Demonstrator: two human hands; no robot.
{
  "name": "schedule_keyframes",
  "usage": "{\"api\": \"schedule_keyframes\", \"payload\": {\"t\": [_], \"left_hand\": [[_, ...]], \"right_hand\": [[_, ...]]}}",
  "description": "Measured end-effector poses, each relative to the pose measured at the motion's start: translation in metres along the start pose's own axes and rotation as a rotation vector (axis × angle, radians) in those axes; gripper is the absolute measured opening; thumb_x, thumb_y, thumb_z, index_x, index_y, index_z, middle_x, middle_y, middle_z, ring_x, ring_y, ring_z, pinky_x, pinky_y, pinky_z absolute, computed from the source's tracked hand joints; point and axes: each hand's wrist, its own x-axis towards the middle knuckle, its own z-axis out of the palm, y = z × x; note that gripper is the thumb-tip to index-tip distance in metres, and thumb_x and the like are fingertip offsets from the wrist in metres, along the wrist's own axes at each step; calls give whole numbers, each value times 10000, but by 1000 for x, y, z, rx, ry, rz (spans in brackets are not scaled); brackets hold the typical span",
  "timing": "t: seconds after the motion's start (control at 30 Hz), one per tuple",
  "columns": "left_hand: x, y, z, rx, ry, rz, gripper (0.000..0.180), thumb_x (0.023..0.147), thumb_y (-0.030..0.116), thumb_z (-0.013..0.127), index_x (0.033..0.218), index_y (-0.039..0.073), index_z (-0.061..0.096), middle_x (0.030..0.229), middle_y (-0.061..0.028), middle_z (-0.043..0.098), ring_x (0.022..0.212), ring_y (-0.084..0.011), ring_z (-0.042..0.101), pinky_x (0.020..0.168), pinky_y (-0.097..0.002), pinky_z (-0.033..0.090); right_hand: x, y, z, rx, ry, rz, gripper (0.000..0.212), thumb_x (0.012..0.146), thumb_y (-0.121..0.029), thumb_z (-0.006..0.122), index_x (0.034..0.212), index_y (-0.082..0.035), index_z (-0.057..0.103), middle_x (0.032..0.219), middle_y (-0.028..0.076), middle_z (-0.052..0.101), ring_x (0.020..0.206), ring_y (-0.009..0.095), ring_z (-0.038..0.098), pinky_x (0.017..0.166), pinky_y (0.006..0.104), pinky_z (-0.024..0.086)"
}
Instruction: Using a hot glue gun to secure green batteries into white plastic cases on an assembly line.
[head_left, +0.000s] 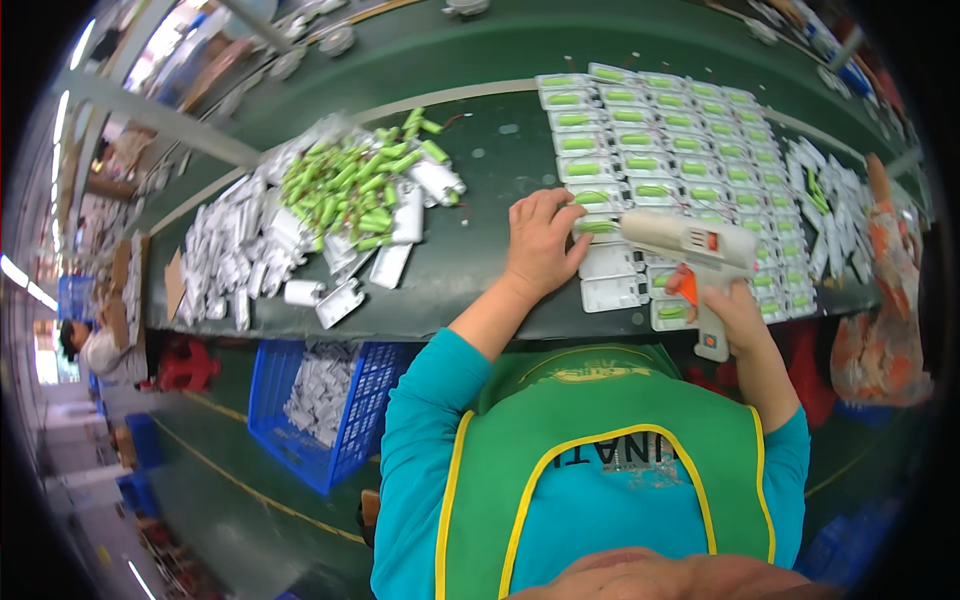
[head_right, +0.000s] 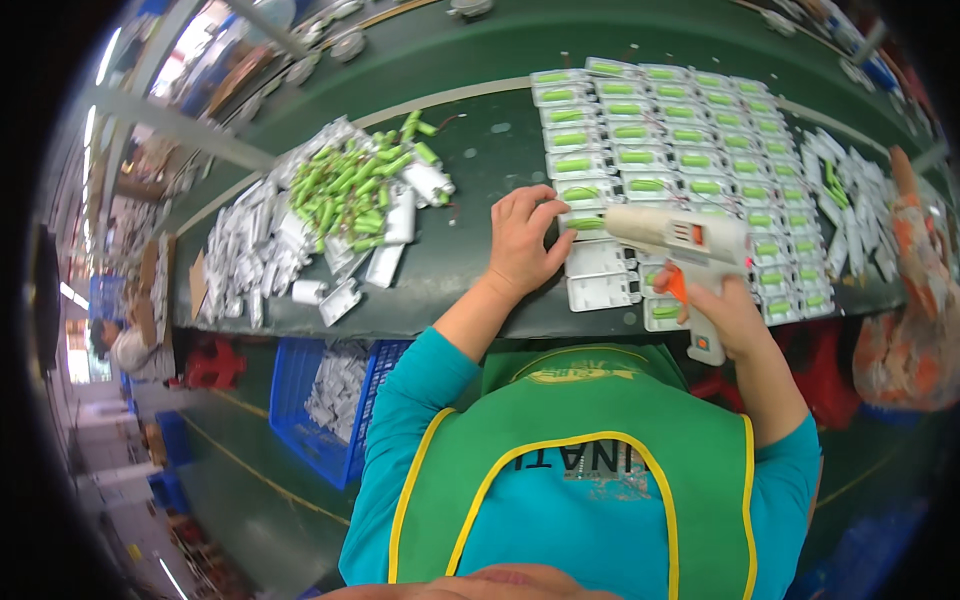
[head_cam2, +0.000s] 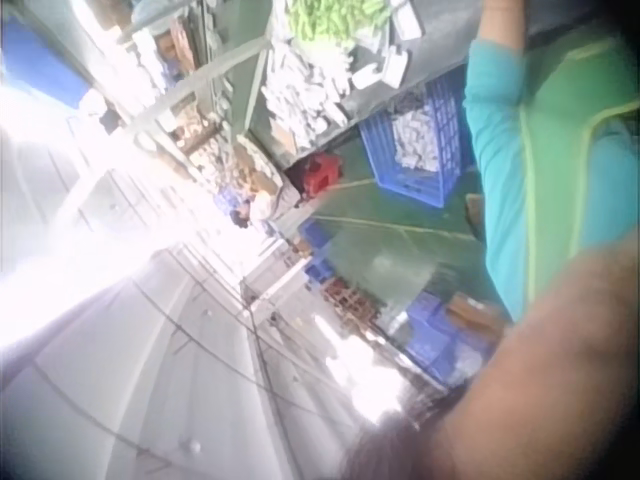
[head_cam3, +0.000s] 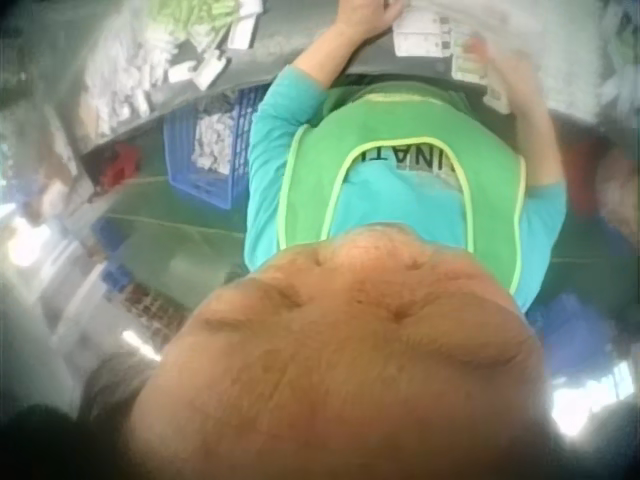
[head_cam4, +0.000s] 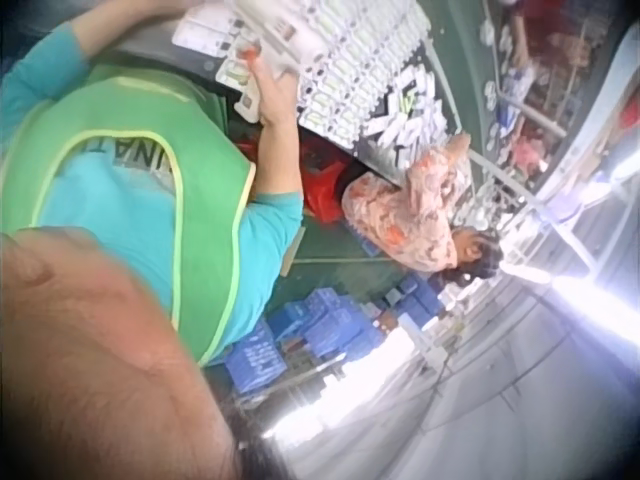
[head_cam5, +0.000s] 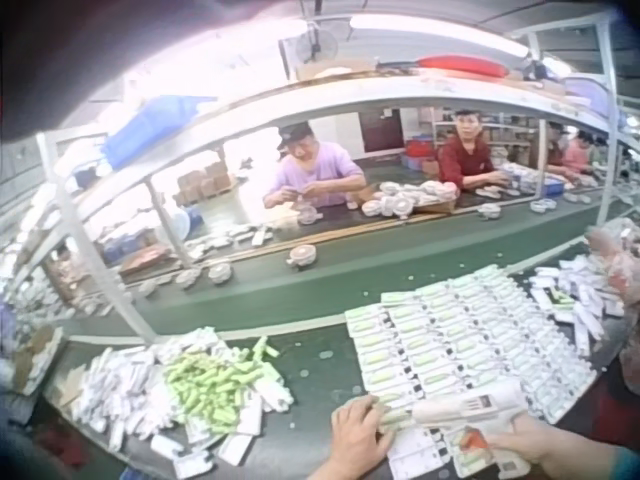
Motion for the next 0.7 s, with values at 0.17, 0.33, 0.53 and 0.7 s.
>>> {"api": "schedule_keyframes", "payload": {"t": [0.17, 0.33, 0.53, 0.7], "left_hand": [[-33, -28, -69, 352, 114, -62, 239, 752, 177, 748, 962, 150, 638, 991, -38, 609, 959, -261, 566, 870, -419, 382], [-62, -63, -125, 551, 33, -240, 156, 780, 192, 754, 905, 167, 665, 915, 2, 615, 888, -229, 574, 803, -399, 381], [-39, -74, -95, 623, -108, -4, 313, 776, 118, 655, 1087, 159, 646, 868, -17, 570, 857, -228, 551, 762, -397, 368], [-27, -87, -74, 577, -140, 111, 33, 776, 110, 601, 784, 142, 603, 773, -28, 569, 801, -235, 556, 748, -405, 381]], "right_hand": [[-23, 1, -7, 6, -2, -39, 565, 887, -329, 625, 1322, 4, 487, 1081, 136, 651, 958, 177, 641, 664, 260, 526], [-34, 2, -9, -105, -38, -29, 584, 874, -389, 646, 1279, 8, 510, 1021, 113, 648, 873, 161, 630, 646, 273, 513], [-35, -2, 14, -150, -28, 47, 309, 846, -130, 647, 1108, 23, 589, 885, 80, 657, 813, 154, 627, 744, 302, 510], [-32, 5, 11, -236, 64, 132, 305, 826, -103, 659, 1089, 38, 594, 883, 87, 656, 761, 161, 627, 691, 312, 520]]}}
